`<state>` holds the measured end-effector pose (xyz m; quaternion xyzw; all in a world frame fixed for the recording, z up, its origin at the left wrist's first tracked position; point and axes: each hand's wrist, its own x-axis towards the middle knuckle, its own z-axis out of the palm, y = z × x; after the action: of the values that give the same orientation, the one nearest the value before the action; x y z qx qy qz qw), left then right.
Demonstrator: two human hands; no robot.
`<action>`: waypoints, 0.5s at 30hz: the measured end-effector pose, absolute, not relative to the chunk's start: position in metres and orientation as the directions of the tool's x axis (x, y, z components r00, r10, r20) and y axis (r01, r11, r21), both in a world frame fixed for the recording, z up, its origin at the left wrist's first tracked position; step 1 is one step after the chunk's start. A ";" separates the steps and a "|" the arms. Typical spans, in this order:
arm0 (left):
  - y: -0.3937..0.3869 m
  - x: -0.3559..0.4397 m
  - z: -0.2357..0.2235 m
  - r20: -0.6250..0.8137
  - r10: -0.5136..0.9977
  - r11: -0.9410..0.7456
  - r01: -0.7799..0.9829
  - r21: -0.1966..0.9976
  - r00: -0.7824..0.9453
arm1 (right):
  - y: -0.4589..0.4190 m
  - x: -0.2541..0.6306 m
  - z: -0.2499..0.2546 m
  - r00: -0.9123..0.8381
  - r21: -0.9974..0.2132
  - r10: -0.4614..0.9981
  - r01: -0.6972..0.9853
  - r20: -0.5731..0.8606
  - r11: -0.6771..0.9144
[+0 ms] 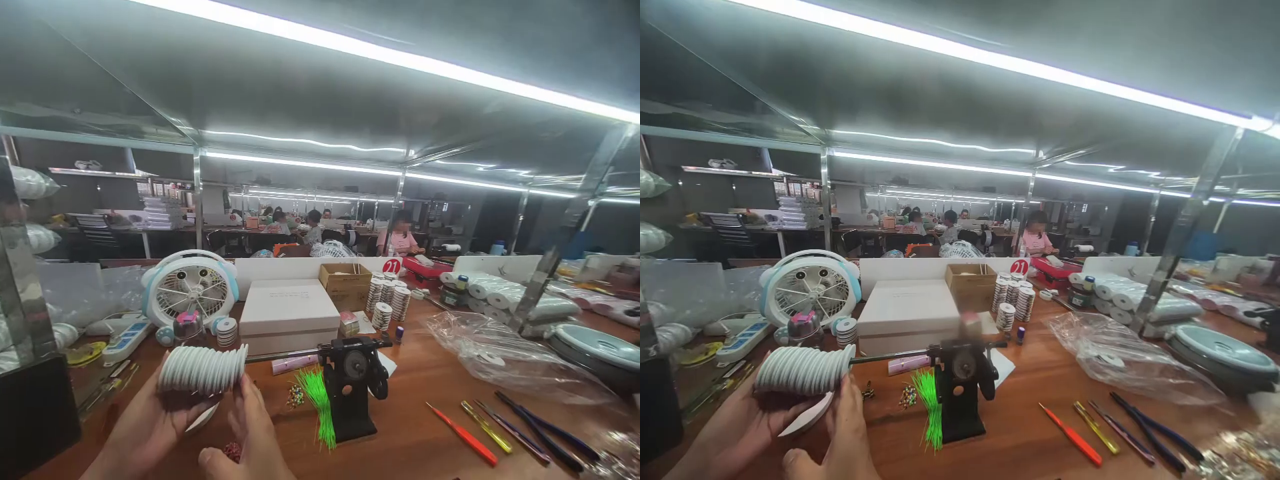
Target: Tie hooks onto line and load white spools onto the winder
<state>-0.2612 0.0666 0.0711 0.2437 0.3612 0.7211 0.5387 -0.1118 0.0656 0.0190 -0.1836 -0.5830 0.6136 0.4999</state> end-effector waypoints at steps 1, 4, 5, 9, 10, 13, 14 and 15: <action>0.069 -0.260 0.071 -0.049 0.956 -0.146 -0.612 0.777 -0.290 | 0.066 -0.111 0.017 -0.426 -0.898 0.832 -0.401 0.356 0.180; 0.077 -0.253 0.071 -0.091 0.953 -0.128 -0.655 0.745 -0.290 | 0.071 -0.111 0.012 -0.414 -0.903 0.848 -0.399 0.331 0.158; 0.079 -0.249 0.071 -0.103 0.950 -0.129 -0.668 0.733 -0.297 | 0.073 -0.110 0.012 -0.413 -0.906 0.853 -0.397 0.318 0.146; 0.085 -0.230 0.066 -0.104 0.946 -0.138 -0.670 0.729 -0.308 | 0.081 -0.087 0.014 -0.391 -0.903 0.863 -0.401 0.320 0.153; 0.086 -0.224 0.064 -0.104 0.947 -0.129 -0.658 0.742 -0.303 | 0.082 -0.076 0.014 -0.387 -0.910 0.867 -0.383 0.313 0.157; 0.088 -0.202 0.060 -0.127 0.962 -0.055 -0.624 0.780 -0.244 | 0.083 -0.031 0.011 -0.428 -0.961 0.873 -0.240 0.233 0.139; 0.089 -0.195 0.060 -0.141 0.968 -0.018 -0.616 0.788 -0.209 | 0.082 -0.014 0.008 -0.434 -0.972 0.875 -0.185 0.216 0.148; 0.090 -0.190 0.060 -0.151 0.973 0.016 -0.606 0.795 -0.173 | 0.080 0.003 0.003 -0.449 -0.978 0.870 -0.128 0.203 0.162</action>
<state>-0.1900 0.0902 0.0596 0.2368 0.3879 0.6601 0.5981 0.0027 0.0799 0.0035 -0.2961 -0.6269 0.5757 0.4336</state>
